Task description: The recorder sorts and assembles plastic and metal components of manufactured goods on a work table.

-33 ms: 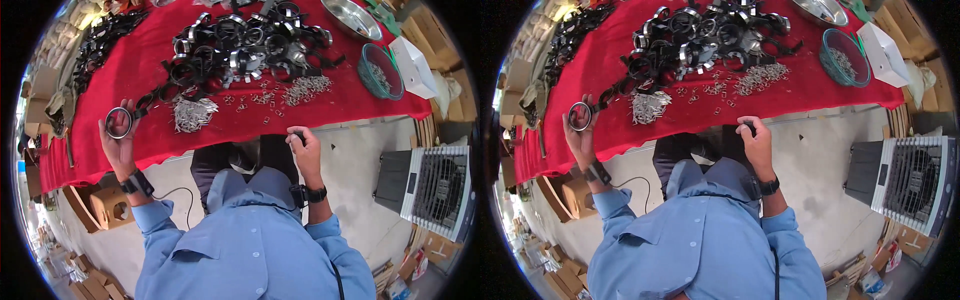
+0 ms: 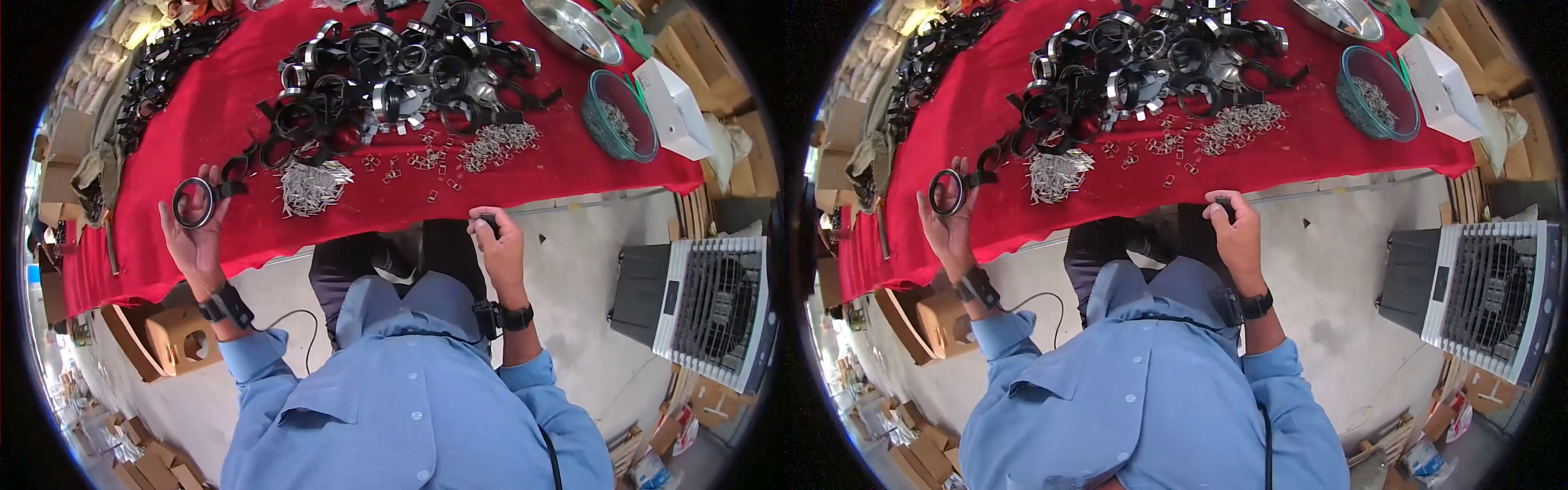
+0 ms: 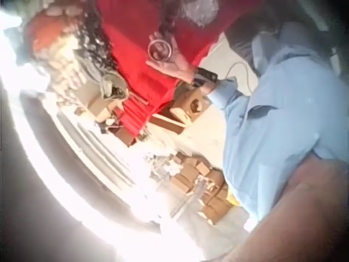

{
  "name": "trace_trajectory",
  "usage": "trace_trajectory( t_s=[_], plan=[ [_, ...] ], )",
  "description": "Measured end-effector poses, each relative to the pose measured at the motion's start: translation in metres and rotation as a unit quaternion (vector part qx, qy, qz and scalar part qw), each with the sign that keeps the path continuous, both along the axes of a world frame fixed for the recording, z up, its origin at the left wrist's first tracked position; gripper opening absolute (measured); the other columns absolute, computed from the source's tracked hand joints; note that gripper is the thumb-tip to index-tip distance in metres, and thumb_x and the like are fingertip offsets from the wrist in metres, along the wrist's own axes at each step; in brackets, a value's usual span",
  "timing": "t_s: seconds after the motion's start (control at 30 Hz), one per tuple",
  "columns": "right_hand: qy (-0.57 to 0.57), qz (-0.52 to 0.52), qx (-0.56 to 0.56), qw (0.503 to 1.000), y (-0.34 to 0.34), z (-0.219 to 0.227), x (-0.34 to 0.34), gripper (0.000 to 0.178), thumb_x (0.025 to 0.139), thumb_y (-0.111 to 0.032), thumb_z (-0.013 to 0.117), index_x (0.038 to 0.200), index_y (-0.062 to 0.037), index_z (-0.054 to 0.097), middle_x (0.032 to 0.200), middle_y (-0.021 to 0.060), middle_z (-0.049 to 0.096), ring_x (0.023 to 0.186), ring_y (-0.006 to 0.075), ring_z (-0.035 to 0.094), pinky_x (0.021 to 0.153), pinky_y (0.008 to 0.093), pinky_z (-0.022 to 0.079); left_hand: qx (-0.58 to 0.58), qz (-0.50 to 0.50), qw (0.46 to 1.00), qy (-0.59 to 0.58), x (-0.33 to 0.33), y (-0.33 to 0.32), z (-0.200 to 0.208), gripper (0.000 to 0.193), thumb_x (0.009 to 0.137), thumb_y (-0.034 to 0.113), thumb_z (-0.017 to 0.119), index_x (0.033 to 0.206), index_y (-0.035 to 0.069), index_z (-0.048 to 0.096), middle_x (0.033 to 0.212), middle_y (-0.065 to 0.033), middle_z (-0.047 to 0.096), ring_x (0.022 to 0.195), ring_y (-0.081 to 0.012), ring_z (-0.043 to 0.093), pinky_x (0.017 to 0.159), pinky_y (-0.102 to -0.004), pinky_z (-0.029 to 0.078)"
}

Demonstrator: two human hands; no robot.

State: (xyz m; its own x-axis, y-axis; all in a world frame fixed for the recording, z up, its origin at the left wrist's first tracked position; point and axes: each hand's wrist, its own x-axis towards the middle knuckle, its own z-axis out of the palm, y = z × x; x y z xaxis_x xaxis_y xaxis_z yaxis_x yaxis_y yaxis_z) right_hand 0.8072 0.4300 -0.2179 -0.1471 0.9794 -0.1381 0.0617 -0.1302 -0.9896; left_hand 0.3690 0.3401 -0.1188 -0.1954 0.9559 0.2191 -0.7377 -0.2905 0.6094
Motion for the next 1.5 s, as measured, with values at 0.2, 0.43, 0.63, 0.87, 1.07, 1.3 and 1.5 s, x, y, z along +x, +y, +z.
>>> trace_trajectory(
  t_s=[0.2, 0.43, 0.63, 0.87, 1.07, 1.3, 1.5],
  plan=[
    [-0.099, -0.021, 0.055, 0.993, 0.004, 0.001, 0.012, 0.016, 0.089, -0.008, 0.059, 0.101, -0.0007, 0.066, 0.077, 0.0046, 0.065, 0.075, 0.0104, 0.059, 0.072, 0.0269, 0.048, -0.133, 0.152, 0.979, -0.012, 0.082, -0.009, -0.037, 0.033, 0.094, 0.018, 0.056, 0.12, -0.003, 0.058, 0.14, -0.0306, 0.045, 0.133, -0.0403, 0.044, 0.11, -0.0526, 0.039],
    [-0.264, 0.018, 0.237, 0.935, 0.033, 0.012, -0.013, 0.014, 0.085, -0.009, 0.063, 0.098, -0.0027, 0.066, 0.087, 0.0155, 0.066, 0.078, 0.03, 0.065, 0.069, 0.038, 0.05, -0.298, 0.028, 0.95, -0.089, 0.162, -0.013, -0.072, 0.04, 0.09, 0.015, 0.064, 0.126, 0.001, 0.052, 0.121, -0.0168, 0.061, 0.098, -0.0218, 0.063, 0.087, -0.036, 0.051],
    [-0.373, 0.048, 0.312, 0.872, 0.053, 0.015, -0.034, 0.014, 0.084, -0.014, 0.067, 0.095, -0.0042, 0.066, 0.087, 0.0146, 0.063, 0.079, 0.0357, 0.063, 0.067, 0.044, 0.049, -0.305, -0.027, 0.95, -0.066, 0.201, -0.005, -0.063, 0.044, 0.089, 0.01, 0.065, 0.128, -0.001, 0.049, 0.125, -0.0225, 0.058, 0.103, -0.023, 0.063, 0.094, -0.036, 0.05],
    [-0.392, 0.047, 0.301, 0.868, 0.054, 0.013, -0.036, 0.011, 0.085, -0.013, 0.067, 0.093, -0.0049, 0.066, 0.088, 0.0139, 0.064, 0.079, 0.0348, 0.063, 0.068, 0.0434, 0.05, -0.321, -0.063, 0.945, -0.026, 0.196, -0.004, -0.067, 0.041, 0.09, 0.012, 0.065, 0.126, -0.004, 0.049, 0.108, -0.0167, 0.066, 0.09, -0.0201, 0.066, 0.084, -0.0341, 0.054],
    [-0.356, 0.014, 0.337, 0.872, 0.059, 0.018, -0.042, 0.01, 0.084, -0.009, 0.066, 0.094, -0.0051, 0.067, 0.087, 0.0137, 0.065, 0.079, 0.0334, 0.064, 0.069, 0.0412, 0.05, -0.321, -0.009, 0.945, 0.067, 0.184, -0.009, -0.069, 0.026, 0.094, 0.019, 0.06, 0.115, 0.004, 0.054, 0.084, -0.0054, 0.06, 0.064, -0.0102, 0.052, 0.057, -0.024, 0.043],
    [-0.417, 0.063, 0.384, 0.821, 0.088, 0.032, -0.086, 0.028, 0.081, -0.013, 0.071, 0.106, -0.0072, 0.062, 0.091, 0.0137, 0.063, 0.08, 0.0358, 0.065, 0.068, 0.0444, 0.053, -0.311, 0.029, 0.944, 0.106, 0.182, -0.008, -0.066, 0.019, 0.096, 0.018, 0.06, 0.108, 0.004, 0.056, 0.076, -0.0022, 0.058, 0.062, -0.007, 0.051, 0.049, -0.0212, 0.039],
    [-0.481, 0.077, 0.396, 0.778, 0.124, 0.028, -0.115, 0.032, 0.077, -0.012, 0.074, 0.102, -0.0037, 0.056, 0.089, 0.0167, 0.063, 0.078, 0.0379, 0.066, 0.065, 0.0455, 0.054, -0.312, 0.029, 0.943, 0.112, 0.188, -0.011, -0.067, 0.013, 0.096, 0.018, 0.058, 0.1, 0.006, 0.054, 0.076, -0.0038, 0.059, 0.061, -0.0086, 0.05, 0.051, -0.0217, 0.038]
  ],
)
